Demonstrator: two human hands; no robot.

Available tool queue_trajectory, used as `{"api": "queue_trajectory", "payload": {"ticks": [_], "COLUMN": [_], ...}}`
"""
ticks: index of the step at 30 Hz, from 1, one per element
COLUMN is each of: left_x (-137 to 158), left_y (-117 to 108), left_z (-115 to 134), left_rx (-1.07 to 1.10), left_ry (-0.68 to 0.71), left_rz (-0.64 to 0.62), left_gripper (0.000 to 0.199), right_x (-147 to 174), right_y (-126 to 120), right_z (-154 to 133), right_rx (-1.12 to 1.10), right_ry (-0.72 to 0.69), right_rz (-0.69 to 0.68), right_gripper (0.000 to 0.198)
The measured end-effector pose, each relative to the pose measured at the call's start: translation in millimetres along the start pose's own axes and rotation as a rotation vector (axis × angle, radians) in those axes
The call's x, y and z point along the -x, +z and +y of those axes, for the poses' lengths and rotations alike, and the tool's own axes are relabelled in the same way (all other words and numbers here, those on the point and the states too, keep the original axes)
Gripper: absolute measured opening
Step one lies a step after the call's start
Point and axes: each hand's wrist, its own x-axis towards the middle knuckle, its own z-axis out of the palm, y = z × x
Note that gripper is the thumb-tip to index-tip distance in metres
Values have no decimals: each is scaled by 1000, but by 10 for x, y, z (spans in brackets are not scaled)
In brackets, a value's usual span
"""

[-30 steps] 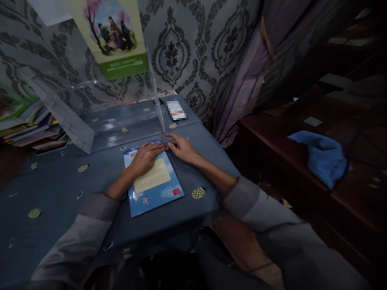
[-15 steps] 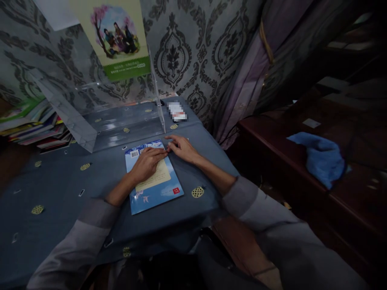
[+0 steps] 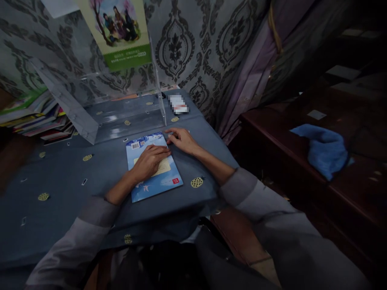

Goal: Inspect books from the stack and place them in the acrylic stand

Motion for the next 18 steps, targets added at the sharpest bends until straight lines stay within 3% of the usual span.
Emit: {"api": "queue_trajectory", "payload": {"ticks": [10,18], "left_x": [152,287], "left_y": [67,39], "left_z": [303,599], "left_rx": [69,104], "left_ry": [100,156], "left_rz": [38,-5], "left_gripper": [44,47], "right_x": [-9,5], "right_y": [35,37], "right_z": [52,62], "right_rx": [-21,-37], "right_ry": [-18,-37], "right_rz": [13,24], "right_gripper": [31,30]}}
